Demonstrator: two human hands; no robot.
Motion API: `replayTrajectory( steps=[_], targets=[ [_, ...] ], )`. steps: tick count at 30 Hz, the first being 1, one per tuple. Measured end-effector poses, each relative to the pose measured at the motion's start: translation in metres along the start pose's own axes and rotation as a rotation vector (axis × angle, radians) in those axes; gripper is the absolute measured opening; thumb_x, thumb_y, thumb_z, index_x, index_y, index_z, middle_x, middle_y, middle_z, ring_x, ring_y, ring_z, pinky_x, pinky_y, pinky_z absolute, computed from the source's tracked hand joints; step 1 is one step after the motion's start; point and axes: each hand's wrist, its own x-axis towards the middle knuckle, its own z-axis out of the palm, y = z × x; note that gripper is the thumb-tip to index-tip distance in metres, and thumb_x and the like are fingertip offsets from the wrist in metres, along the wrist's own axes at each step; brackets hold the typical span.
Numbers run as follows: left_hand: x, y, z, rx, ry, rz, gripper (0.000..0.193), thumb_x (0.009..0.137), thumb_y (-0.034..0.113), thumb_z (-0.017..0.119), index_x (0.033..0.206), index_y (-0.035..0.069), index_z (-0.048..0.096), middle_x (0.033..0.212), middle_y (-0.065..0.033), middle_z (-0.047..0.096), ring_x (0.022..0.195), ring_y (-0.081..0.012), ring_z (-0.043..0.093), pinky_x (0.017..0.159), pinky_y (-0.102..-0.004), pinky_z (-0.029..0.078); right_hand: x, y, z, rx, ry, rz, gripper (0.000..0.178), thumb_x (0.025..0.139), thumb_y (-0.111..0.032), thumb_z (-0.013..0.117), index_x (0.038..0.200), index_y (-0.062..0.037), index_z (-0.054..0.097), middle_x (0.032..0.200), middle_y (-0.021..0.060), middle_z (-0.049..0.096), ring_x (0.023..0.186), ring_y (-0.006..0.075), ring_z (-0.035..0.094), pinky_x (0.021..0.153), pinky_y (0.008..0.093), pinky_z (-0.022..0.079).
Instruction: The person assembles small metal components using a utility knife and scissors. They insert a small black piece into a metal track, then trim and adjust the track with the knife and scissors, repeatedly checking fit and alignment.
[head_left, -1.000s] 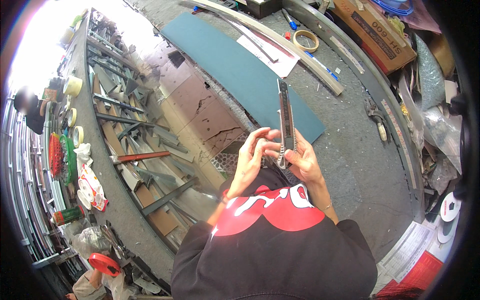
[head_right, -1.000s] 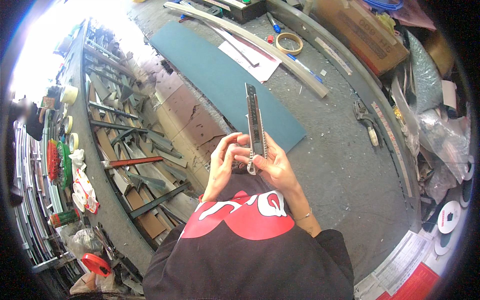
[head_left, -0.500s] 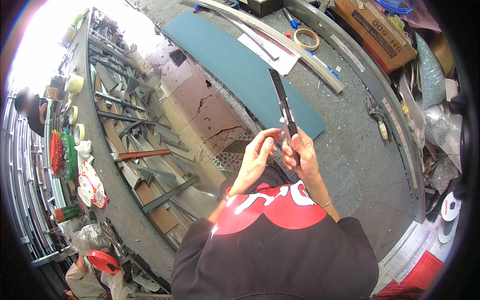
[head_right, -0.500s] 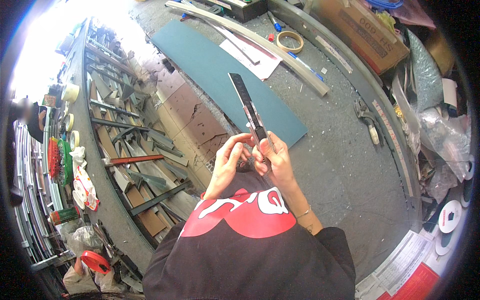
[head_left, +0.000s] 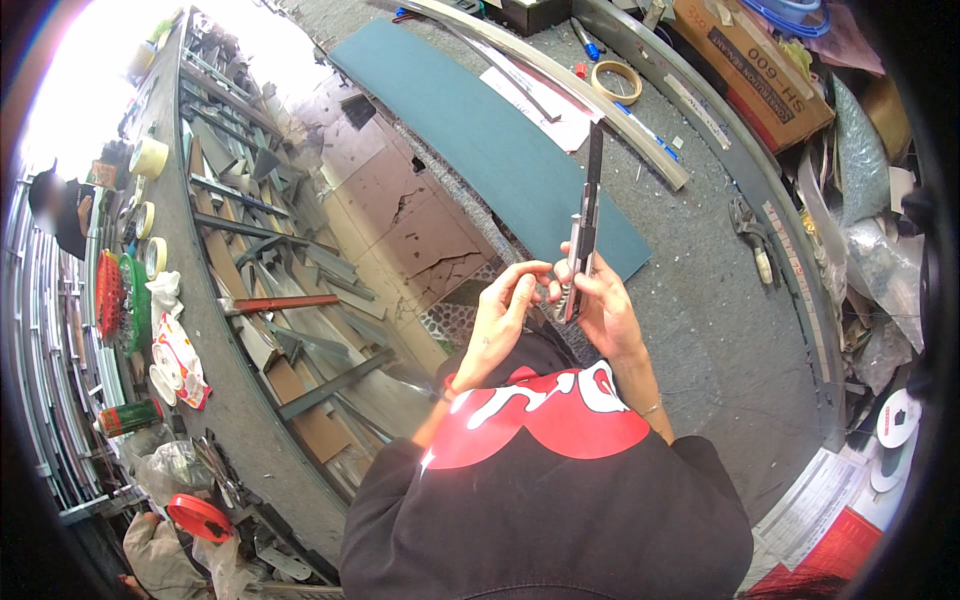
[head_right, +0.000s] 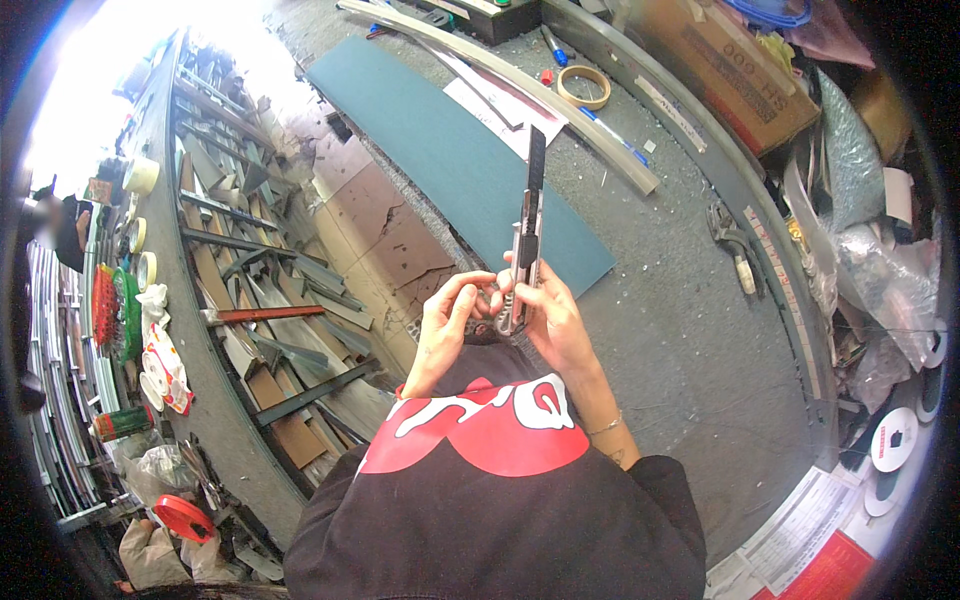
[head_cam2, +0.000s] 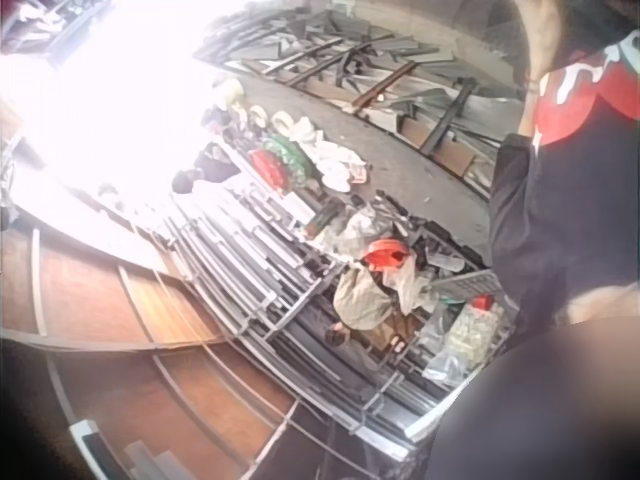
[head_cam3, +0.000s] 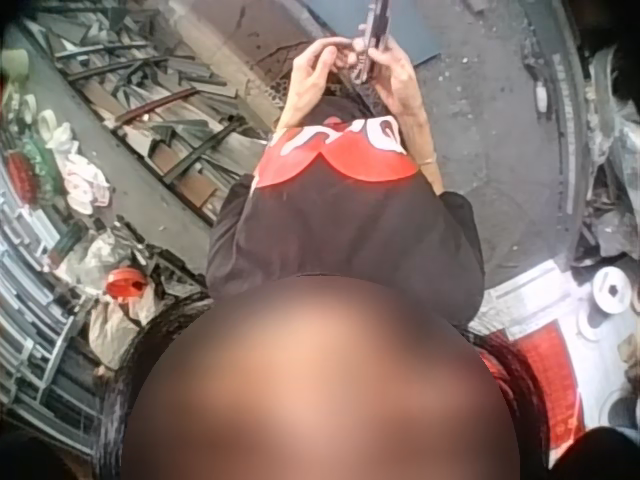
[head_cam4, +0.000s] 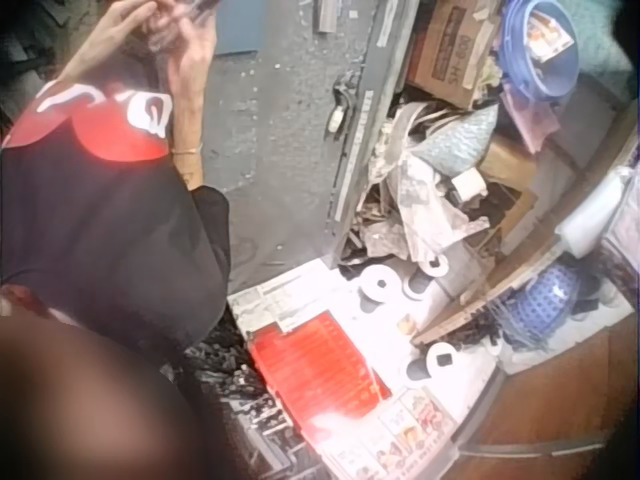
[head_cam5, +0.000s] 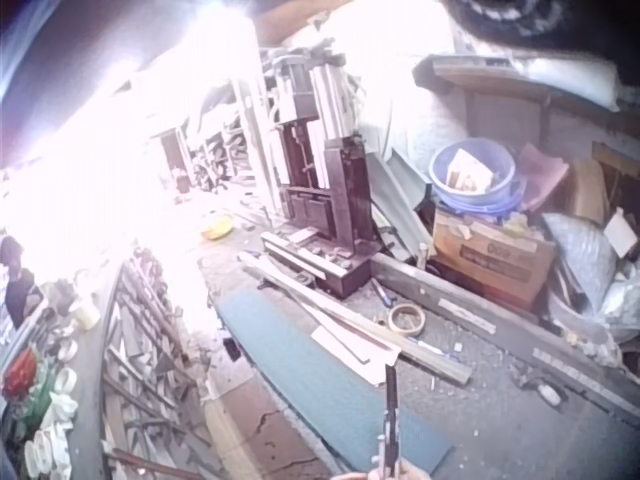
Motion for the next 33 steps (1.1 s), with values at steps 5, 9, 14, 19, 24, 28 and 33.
replayTrajectory(
  steps=[5, 9, 14, 19, 24, 28, 33],
  targets=[
    [0.000, 0.000, -0.002, 0.006, -0.009, -0.033, 0.024, 0.094, 0.017, 0.043, 0.108, 0.003, 0.056, 0.088, -0.0008, 0.058, 0.076, -0.0065, 0.046, 0.070, -0.0201, 0.041, 0.006, 0.003, -0.012, 0.231, 0.074, 0.123, 0.054, 0.084, -0.062, 0.041, 0.081, -0.0090, 0.049, 0.058, 0.0000, 0.042, 0.050, 0.0125, 0.046, 0.050, 0.0269, 0.038],
    [0.001, -0.001, -0.001, 0.019, -0.009, -0.026, 0.024, 0.094, 0.017, 0.043, 0.108, 0.003, 0.057, 0.087, -0.0011, 0.058, 0.075, -0.0064, 0.046, 0.070, -0.0200, 0.041, 0.012, 0.008, -0.021, 0.191, 0.206, 0.108, 0.051, 0.085, -0.060, 0.042, 0.076, -0.0098, 0.047, 0.049, -0.0024, 0.038, 0.038, 0.0109, 0.039, 0.041, 0.0258, 0.033],
    [0.001, -0.003, -0.002, -0.005, -0.018, -0.020, 0.024, 0.094, 0.017, 0.043, 0.107, 0.003, 0.057, 0.088, -0.0015, 0.059, 0.075, -0.0066, 0.047, 0.070, -0.0204, 0.041, 0.019, 0.014, -0.031, 0.338, 0.140, 0.006, 0.034, 0.092, -0.036, 0.043, 0.096, -0.0028, 0.047, 0.065, 0.0023, 0.045, 0.054, 0.0119, 0.047, 0.054, 0.0266, 0.040],
    [0.002, -0.003, -0.003, -0.003, -0.016, -0.028, 0.024, 0.094, 0.018, 0.043, 0.107, 0.003, 0.057, 0.087, -0.0014, 0.059, 0.075, -0.0064, 0.047, 0.070, -0.0202, 0.041, 0.015, 0.011, -0.030, 0.288, 0.057, -0.107, 0.037, 0.090, -0.007, 0.046, 0.124, 0.0031, 0.035, 0.096, 0.0094, 0.047, 0.083, 0.0177, 0.051, 0.080, 0.0359, 0.046],
    [0.002, -0.003, -0.002, -0.011, -0.048, -0.056, 0.026, 0.094, 0.019, 0.043, 0.110, 0.003, 0.055, 0.089, -0.0015, 0.058, 0.075, -0.0065, 0.047, 0.070, -0.0200, 0.041, 0.014, 0.000, -0.026, 0.202, 0.050, -0.140, 0.036, 0.088, -0.004, 0.047, 0.122, 0.0004, 0.035, 0.104, 0.0124, 0.050, 0.090, 0.0179, 0.055, 0.079, 0.0338, 0.050],
    [0.006, -0.009, 0.005, -0.044, -0.044, -0.033, 0.035, 0.095, 0.026, 0.039, 0.122, 0.004, 0.046, 0.104, -0.0052, 0.055, 0.077, -0.0080, 0.049, 0.070, -0.0219, 0.042, 0.013, -0.012, -0.019, 0.070, 0.030, -0.072, 0.039, 0.088, -0.006, 0.049, 0.122, 0.0005, 0.031, 0.108, 0.0163, 0.053, 0.082, 0.0174, 0.058, 0.071, 0.0322, 0.053],
    [0.011, -0.014, 0.004, -0.418, -0.049, -0.113, 0.051, 0.095, 0.040, 0.034, 0.134, 0.007, 0.031, 0.127, -0.0092, 0.043, 0.089, -0.0115, 0.051, 0.077, -0.0282, 0.044, 0.008, -0.002, -0.011, -0.228, -0.143, 0.125, 0.042, 0.089, -0.012, 0.052, 0.122, -0.0010, 0.028, 0.102, 0.0192, 0.058, 0.074, 0.0196, 0.061, 0.064, 0.0326, 0.054]
  ],
)
